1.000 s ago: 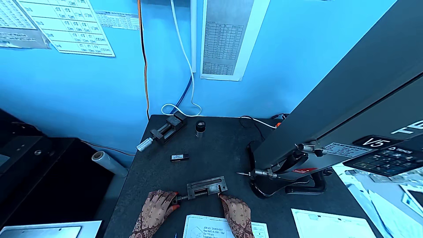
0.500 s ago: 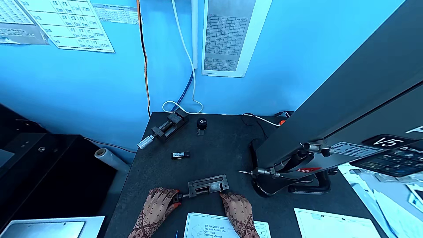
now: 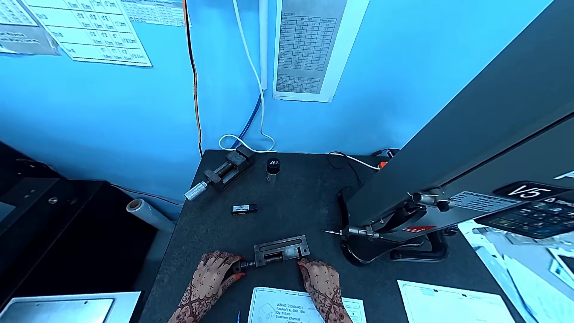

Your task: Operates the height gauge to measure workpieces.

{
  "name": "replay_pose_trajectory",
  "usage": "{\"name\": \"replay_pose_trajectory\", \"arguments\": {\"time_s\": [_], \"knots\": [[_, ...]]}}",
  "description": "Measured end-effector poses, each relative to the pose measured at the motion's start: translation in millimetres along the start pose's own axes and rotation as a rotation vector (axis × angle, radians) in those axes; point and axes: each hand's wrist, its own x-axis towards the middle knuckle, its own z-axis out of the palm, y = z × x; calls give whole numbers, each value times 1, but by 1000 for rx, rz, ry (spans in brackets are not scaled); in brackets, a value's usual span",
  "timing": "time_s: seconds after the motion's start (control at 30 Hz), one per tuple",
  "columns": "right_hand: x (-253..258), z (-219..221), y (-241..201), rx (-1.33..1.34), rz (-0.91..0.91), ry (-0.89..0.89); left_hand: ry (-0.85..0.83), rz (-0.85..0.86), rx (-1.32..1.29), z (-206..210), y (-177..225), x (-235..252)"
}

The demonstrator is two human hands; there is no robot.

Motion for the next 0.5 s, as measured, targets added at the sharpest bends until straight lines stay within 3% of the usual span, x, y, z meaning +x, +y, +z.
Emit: {"name": "replay_pose_trajectory", "arguments": {"time_s": [0.13,0.23,0.3,0.5], "knots": [[-1,-8,-2,-5,33,-87,-147,-69,-127,-9,-4,5],[4,28,14,-22,-70,226,-318,-138,-223,-17,-11,14],[5,33,16,-26,-70,240,-388,-152,-247,-21,-13,20],[4,27,14,-3,-42,173,-319,-137,-277,-14,-14,15]]}}
